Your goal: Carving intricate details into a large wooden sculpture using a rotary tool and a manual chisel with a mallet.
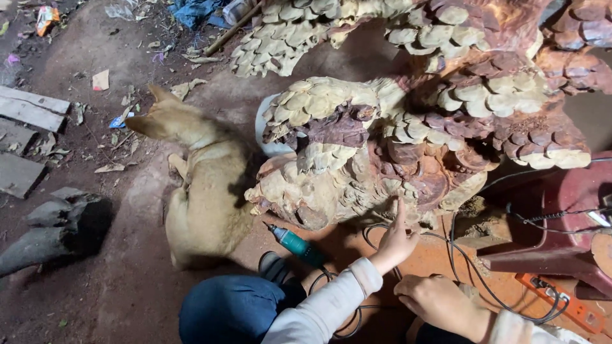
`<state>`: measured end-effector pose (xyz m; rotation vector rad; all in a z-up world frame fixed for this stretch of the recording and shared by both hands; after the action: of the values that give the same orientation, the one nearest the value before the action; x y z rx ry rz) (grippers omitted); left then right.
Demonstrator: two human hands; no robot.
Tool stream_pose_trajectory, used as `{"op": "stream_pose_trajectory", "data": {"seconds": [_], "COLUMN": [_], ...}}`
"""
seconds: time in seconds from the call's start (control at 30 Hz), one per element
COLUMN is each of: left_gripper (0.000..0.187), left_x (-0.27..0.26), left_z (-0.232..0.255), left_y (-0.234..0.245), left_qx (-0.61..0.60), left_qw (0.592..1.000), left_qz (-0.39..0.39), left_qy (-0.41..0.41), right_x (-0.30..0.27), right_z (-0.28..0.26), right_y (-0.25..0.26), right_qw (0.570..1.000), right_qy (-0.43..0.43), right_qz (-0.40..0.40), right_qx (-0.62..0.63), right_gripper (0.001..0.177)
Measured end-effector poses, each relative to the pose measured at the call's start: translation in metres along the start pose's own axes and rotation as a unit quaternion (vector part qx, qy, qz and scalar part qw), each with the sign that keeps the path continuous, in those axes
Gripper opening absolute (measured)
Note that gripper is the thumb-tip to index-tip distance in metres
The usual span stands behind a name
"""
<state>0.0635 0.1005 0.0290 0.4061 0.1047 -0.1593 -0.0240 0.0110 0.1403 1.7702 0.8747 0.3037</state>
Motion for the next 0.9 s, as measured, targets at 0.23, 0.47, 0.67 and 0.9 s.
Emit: {"op": "stream_pose_trajectory", "data": {"seconds": [0.23, 0.47, 0.67, 0.9], "left_gripper": [0.096, 0.096, 0.099, 0.098], "left_x": [0.0, -0.003, -0.007, -0.012], "left_z": [-0.011, -0.02, -0.009, -0.011], "left_y": [0.01, -0.008, -0.009, -0.035], "left_qx": [0.046, 0.06, 0.029, 0.027], "left_qw": [0.999, 0.998, 0.999, 1.0], "left_qz": [0.002, 0.004, 0.015, -0.001], "left_qy": [0.025, 0.015, 0.006, 0.008], "right_x": [0.01, 0.004, -0.004, -0.022], "right_z": [-0.008, 0.004, 0.022, 0.045], "right_y": [-0.014, -0.015, -0.009, -0.007], "right_qw": [0.998, 0.997, 0.996, 0.983], "right_qy": [0.024, 0.016, -0.034, -0.104], "right_qz": [-0.058, -0.072, -0.083, -0.15], "right_qx": [-0.008, 0.005, 0.03, 0.009], "right_gripper": [0.013, 0.016, 0.018, 0.025]}}
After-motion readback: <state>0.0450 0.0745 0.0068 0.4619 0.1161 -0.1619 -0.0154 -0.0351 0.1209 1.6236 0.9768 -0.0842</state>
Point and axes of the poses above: each hand's wrist, its own x-axis towards the middle knuckle, its own y-axis out of the back of the hand, z = x × y, the point moved 4 cm from there along x, towards the middle knuckle, and after that the axes turned 6 degrees about z, right-handed, at the moved point
